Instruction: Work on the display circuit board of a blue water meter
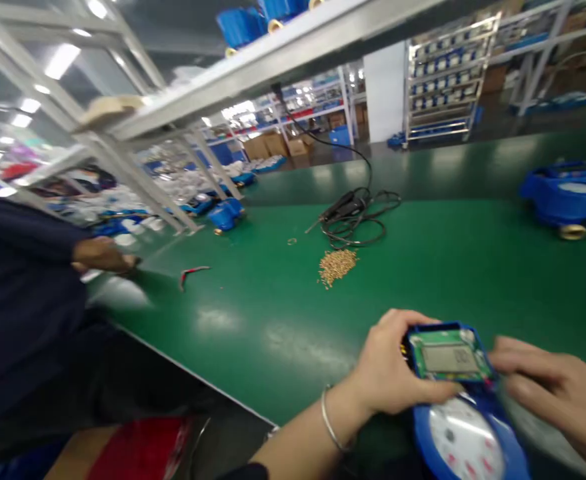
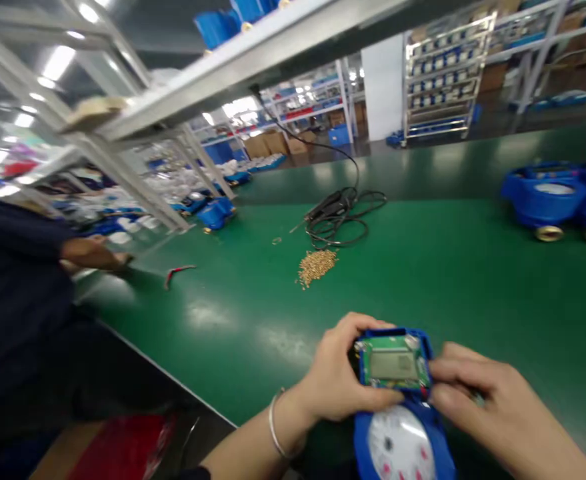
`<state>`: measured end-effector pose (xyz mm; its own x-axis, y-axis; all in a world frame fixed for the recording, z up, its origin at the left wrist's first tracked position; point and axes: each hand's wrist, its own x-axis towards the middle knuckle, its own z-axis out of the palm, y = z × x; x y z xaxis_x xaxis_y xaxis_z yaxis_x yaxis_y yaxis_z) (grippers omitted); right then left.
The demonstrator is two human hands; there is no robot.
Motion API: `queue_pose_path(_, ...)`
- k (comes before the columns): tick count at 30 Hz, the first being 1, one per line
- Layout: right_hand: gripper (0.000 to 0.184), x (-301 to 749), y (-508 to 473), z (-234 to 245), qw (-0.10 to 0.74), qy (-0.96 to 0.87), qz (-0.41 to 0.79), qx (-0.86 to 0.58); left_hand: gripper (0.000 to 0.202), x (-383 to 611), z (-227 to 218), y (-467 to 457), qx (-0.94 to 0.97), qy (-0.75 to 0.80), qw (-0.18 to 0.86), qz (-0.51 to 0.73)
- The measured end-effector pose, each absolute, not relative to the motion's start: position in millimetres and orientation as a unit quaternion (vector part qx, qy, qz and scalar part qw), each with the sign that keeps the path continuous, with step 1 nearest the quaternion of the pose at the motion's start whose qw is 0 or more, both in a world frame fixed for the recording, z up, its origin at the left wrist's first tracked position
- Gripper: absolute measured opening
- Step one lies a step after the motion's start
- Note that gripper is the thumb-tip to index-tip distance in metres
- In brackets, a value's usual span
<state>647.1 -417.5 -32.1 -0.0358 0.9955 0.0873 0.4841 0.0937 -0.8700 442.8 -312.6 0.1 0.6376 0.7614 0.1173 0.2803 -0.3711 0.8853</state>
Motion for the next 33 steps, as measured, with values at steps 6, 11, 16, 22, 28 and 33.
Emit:
queue_pose_path(6, 0.039, 637, -399, 6, 0.416, -0.535, 0.427, -0.599, 0.062, 449, 7, -301, 0.801, 0.317, 0.435, 0.262)
queue_pose_path(11, 0.044, 633, -398, 4, 0.457, -0.492, 0.457, -0.584, 0.06, 449, 9, -301, 0.789, 0.325, 0.443, 0.276)
queue_pose_path(16, 0.05, 631, -394, 6, 0.482, -0.467, 0.472, -0.572, 0.063, 449, 9, -295, 0.782, 0.329, 0.449, 0.279)
queue_pose_path(22, 0.049, 633, -390, 14, 0.491, -0.46, 0.474, -0.568, 0.065, 450, 16, -292, 0.755, 0.333, 0.494, 0.273)
queue_pose_path(28, 0.048, 634, -388, 9, 0.48, -0.461, 0.49, -0.563, 0.062, 450, 17, -291, 0.763, 0.339, 0.488, 0.255)
queue_pose_path(33, 0.05, 633, -386, 7, 0.475, -0.466, 0.493, -0.56, 0.062, 448, 15, -289, 0.749, 0.339, 0.511, 0.252)
